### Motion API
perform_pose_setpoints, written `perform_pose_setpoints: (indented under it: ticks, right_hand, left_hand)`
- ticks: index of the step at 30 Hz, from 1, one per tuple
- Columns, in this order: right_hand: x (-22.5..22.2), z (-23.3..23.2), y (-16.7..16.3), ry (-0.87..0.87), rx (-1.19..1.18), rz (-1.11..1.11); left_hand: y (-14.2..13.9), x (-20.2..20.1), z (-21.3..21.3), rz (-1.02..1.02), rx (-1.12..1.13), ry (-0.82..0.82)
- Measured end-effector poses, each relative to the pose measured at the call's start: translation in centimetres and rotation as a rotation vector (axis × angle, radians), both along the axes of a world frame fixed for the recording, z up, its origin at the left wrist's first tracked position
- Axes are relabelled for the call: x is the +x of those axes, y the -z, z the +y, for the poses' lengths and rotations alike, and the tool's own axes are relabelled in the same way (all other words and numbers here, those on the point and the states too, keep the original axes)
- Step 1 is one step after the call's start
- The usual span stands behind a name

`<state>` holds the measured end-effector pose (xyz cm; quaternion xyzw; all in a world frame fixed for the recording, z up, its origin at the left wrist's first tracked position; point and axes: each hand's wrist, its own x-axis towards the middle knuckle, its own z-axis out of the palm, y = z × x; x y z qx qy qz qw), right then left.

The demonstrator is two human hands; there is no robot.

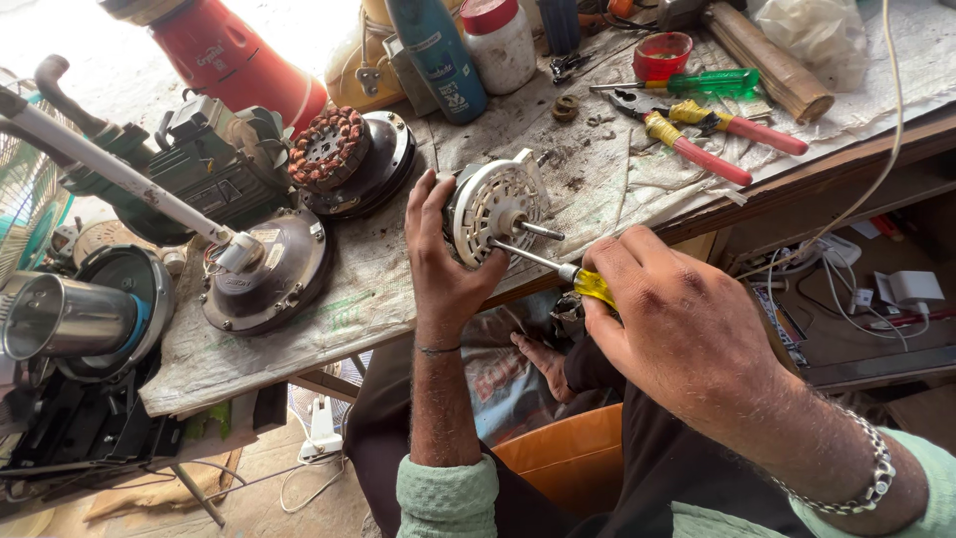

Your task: The person disassembles a small motor, removes the end cap, and then reassembles it by fitting the cap back onto the shaft. They use a screwdriver to tighten a screw on the end cap to secure it in place.

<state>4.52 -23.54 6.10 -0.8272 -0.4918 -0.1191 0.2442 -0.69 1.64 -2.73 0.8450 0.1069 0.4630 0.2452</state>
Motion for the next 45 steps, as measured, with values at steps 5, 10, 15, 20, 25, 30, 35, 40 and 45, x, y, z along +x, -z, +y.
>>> perform_pose_setpoints:
  ticks: [5,10,15,20,25,30,35,40,45]
  right_hand:
    - [-0.1,-0.4,0.3,-0.034,0.063,-0.005]
    - [-0.1,-0.6,0.7,-0.09,0.151,-0.095]
    - [0.3,-0.9,1.5,-0.104,0.165,-0.199]
    - [0.6,-0.5,2.2,-0.085,0.083,-0.266]
    - [2.8,0.3,1.3,0.163,-0.328,0.492]
    - [2.6,0.4,2.0,-0.123,0.062,0.203]
    - [1.6,-0.4,3.2,-0.158,-0.049,-0.366]
    - [2.4,0.3,2.5,-0.198,0.047,0.087]
    - [2.4,0.8,1.7,-0.112,0.064,0.446]
  left_hand:
    - [-0.5,-0.1,0.3,-0.03,-0.09,0.133]
    - [-0.5,-0.1,0.3,-0.028,-0.072,0.12]
    - [-0.5,0.0,0.1,-0.014,-0.032,0.084]
    - [-0.1,0.4,0.0,-0.019,0.006,0.018]
    - [-0.1,0.5,-0.1,-0.051,0.043,-0.014]
    - [-0.7,0.7,-1.1,-0.062,0.042,-0.021]
    - [-0.7,1.1,-1.8,-0.04,0.018,-0.043]
    - [-0.1,1.3,-1.6,-0.083,0.073,-0.06]
    - [-0.3,1.5,-1.3,-0.089,0.087,-0.056]
